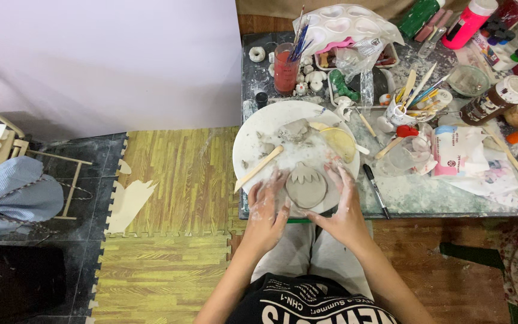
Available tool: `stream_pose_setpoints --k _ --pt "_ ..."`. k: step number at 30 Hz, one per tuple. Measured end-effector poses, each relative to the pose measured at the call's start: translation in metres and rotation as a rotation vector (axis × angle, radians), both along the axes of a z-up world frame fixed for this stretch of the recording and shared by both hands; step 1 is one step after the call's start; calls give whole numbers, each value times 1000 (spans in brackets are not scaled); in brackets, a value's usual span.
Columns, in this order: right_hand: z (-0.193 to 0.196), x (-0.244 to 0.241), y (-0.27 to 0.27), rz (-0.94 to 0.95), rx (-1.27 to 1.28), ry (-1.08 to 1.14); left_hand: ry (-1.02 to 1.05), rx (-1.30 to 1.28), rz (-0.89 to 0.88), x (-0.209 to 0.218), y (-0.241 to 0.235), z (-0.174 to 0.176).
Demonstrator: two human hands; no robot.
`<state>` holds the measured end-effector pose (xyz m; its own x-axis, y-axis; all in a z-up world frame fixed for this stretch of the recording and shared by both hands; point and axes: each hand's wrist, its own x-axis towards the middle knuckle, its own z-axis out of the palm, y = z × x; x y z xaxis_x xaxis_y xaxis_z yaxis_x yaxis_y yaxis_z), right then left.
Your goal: The person shapes a lump of gray clay on a rotating turntable using wooden sculpting tools. They repeatedly carve and smooth the surface, occasionally rotating the turntable and adding small pieces of clay to refine the form.
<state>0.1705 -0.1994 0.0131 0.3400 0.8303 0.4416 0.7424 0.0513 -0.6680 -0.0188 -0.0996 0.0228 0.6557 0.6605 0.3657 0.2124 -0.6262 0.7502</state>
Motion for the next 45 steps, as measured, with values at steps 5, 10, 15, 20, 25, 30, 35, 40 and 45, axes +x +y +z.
stream_pose_setpoints --k 5,10,15,20,25,30,35,40,45 --pt "-1 3 4 1 -21 7 37 -7 34 7 1 4" --pt "-4 4 6 12 -1 17 48 40 45 9 0 4" --pt "-2 3 7 46 41 34 52 37 49 11 -2 7" --pt "-7 10 3 119 129 82 70 -23 41 11 0 8" --pt "-16 32 -6 118 223 265 144 -90 39 11 6 11" --pt "-1 64 3 -136 176 128 162 -63 61 15 21 11" --pt "19 79 31 -147 -46 -138 107 -136 -13 27 37 11" --pt "11 75 38 -93 101 -24 119 -120 -2 31 42 14" --pt "7 89 46 -101 22 195 102 3 -39 32 41 17"
